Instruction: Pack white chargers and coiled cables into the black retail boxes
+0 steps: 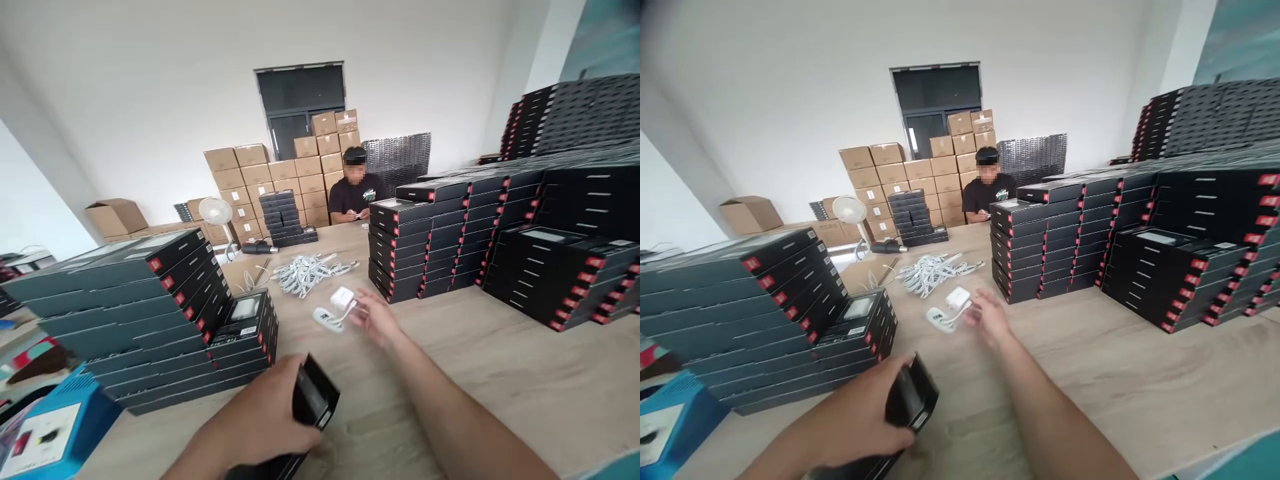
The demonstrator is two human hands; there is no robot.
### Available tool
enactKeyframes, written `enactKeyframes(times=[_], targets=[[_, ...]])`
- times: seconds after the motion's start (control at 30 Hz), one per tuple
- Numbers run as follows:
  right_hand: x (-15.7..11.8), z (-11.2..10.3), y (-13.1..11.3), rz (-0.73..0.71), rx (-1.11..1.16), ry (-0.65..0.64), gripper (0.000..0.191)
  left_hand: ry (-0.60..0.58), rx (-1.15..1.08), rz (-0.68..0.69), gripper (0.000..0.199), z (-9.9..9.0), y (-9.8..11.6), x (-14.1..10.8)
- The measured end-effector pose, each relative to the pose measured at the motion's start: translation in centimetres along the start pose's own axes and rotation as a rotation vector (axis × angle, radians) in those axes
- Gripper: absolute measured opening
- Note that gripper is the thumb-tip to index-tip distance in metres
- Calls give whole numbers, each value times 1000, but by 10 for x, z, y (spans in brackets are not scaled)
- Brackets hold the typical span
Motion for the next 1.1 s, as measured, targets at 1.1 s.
enactKeyframes(times=[1.1], targets=[[-22,9,-54,-416,-198,-116,46,163,99,-89,112,4,12,116]])
Point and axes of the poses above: each hand's wrist, its own x-axis towards the middle knuckle, its own z-axis out of the palm, y = z × x, the point moved 3 cm from there along x, towards the middle knuckle, and after that the axes turned 3 degrees about x, right-handed, at the moved point
